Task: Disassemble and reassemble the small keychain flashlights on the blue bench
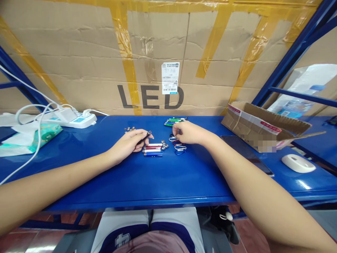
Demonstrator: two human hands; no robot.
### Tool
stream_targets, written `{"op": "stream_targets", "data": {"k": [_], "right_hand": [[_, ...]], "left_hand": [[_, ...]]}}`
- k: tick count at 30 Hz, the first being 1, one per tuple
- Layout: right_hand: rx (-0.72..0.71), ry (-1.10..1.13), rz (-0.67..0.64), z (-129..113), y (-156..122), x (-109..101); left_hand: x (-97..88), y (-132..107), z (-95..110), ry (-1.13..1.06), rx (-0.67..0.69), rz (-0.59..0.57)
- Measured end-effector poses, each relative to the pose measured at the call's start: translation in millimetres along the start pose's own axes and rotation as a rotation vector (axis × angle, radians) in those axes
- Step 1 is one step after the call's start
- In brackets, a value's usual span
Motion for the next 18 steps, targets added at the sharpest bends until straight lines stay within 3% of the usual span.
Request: {"op": "stream_targets", "data": {"k": [6, 9, 13, 18], "right_hand": [[-0.028, 0.136, 0.237, -19.9, -3.3, -4.9], [-0.055, 0.284, 0.233, -39.9, -8.3, -0.7], [-0.194, 0.319, 0.228, -63.3, -14.8, 6.3], [-0.169, 0.364, 0.272, -65.0, -14.2, 12.3]], "left_hand": [[-3.4, 2.0, -2.3, 0.192, 0.193, 0.024], [-2.7, 0.2, -2.4, 0.288, 0.298, 0.038], [2.2, -4.2, -1.2, 0.249, 0.378, 0.01], [3.9, -8.1, 1.8, 0.272, 0.448, 0.019]]}}
Point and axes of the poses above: each hand's wrist, its own y-axis towards the middle knuckle, its own x-axis out of the palm, z = x × y, the point moved 3 cm from there along y, towards the middle knuckle, and after that the axes turned 11 degrees about z, right-handed, at the moved point
